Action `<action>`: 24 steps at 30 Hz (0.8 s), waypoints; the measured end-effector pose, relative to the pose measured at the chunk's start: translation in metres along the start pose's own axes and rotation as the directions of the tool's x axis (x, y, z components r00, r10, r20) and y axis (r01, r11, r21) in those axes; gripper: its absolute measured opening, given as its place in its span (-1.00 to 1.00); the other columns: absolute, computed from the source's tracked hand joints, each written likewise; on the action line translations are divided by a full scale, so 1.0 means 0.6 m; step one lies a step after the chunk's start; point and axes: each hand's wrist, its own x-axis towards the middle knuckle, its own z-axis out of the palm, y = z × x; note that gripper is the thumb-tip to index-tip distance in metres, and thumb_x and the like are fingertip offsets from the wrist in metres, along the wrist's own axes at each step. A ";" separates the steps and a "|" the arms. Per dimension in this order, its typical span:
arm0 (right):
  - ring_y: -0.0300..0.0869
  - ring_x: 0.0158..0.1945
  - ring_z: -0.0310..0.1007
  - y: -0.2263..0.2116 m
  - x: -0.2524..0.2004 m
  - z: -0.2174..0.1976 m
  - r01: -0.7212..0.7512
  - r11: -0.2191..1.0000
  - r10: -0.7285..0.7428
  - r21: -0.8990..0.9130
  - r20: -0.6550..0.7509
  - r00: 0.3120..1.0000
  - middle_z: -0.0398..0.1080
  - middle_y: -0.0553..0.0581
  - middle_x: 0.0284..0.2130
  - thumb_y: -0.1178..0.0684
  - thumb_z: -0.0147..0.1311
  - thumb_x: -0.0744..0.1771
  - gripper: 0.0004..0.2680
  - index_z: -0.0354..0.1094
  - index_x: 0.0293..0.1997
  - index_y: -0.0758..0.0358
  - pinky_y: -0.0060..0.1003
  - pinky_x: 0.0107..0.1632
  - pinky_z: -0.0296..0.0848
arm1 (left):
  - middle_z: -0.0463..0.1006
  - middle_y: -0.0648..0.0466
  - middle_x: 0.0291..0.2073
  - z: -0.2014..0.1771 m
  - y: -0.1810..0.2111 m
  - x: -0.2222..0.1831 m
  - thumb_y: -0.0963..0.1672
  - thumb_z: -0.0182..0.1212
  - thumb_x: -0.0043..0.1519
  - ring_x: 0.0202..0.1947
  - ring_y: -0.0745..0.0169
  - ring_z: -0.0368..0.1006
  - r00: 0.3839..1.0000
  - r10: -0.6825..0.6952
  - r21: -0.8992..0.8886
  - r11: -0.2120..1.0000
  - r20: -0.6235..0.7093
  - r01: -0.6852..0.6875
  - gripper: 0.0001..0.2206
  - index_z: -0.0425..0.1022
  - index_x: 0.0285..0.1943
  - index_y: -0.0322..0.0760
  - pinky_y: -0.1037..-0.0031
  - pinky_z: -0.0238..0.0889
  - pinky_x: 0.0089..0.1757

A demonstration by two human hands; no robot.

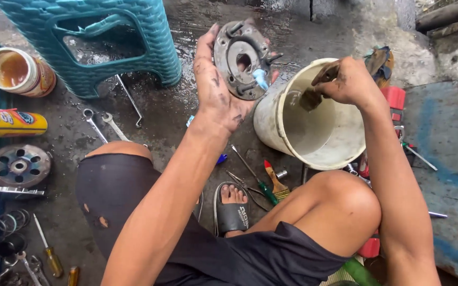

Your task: Cleaning a motorcycle clutch bell by scrubbing it with a brush and rinsing it in a bucket of water.

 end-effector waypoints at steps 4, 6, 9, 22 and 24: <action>-0.18 -0.40 0.56 0.004 -0.008 0.014 -0.052 0.977 0.052 0.208 0.006 0.999 0.56 0.17 -0.44 0.24 0.25 0.25 -0.89 0.57 -0.20 0.40 -0.37 -0.28 0.48 | 0.62 -0.11 -0.22 -0.003 0.013 0.000 0.08 -0.04 0.30 -0.27 0.01 0.60 0.999 0.025 0.032 0.999 -0.029 -0.024 -0.56 0.46 0.17 -0.23 0.11 0.50 -0.33; -0.14 -0.37 0.57 -0.001 -0.035 -0.015 -0.099 0.968 0.107 0.232 -0.023 0.994 0.56 0.21 -0.37 0.26 0.27 0.26 -0.87 0.55 -0.16 0.42 -0.35 -0.25 0.52 | 0.63 -0.10 -0.23 -0.013 0.013 0.010 0.08 -0.04 0.31 -0.28 0.01 0.60 0.999 0.020 0.057 0.998 -0.035 -0.018 -0.57 0.48 0.15 -0.23 0.11 0.51 -0.34; -0.12 -0.29 0.57 -0.027 -0.093 -0.073 -0.070 0.935 0.136 0.348 -0.167 0.977 0.54 0.23 -0.25 0.32 0.26 0.30 -0.86 0.49 -0.08 0.44 -0.36 -0.15 0.60 | 0.64 -0.08 -0.23 -0.020 0.015 0.028 0.09 -0.04 0.28 -0.28 0.01 0.60 0.999 0.006 0.108 0.994 -0.051 -0.001 -0.55 0.51 0.13 -0.22 0.09 0.51 -0.33; -0.01 0.20 0.63 -0.110 -0.156 -0.102 0.313 0.834 -0.015 0.454 -0.548 0.836 0.47 0.36 0.11 0.34 0.13 0.56 -0.84 0.23 0.27 0.47 -0.33 0.21 0.71 | 0.63 -0.08 -0.26 -0.058 0.007 0.068 0.10 -0.03 0.23 -0.36 0.07 0.59 0.995 0.067 0.124 0.991 -0.070 -0.057 -0.50 0.48 0.20 -0.23 0.23 0.50 -0.45; -0.15 0.10 0.65 -0.122 -0.138 -0.101 0.289 0.750 0.111 0.595 -0.544 0.832 0.52 0.23 0.06 0.29 0.16 0.51 -0.82 0.25 0.24 0.34 -0.46 0.14 0.75 | 0.62 -0.06 -0.28 -0.050 0.011 0.064 0.11 -0.03 0.21 -0.37 0.07 0.57 0.980 0.103 0.146 0.986 -0.167 -0.079 -0.52 0.46 0.16 -0.19 0.23 0.48 -0.49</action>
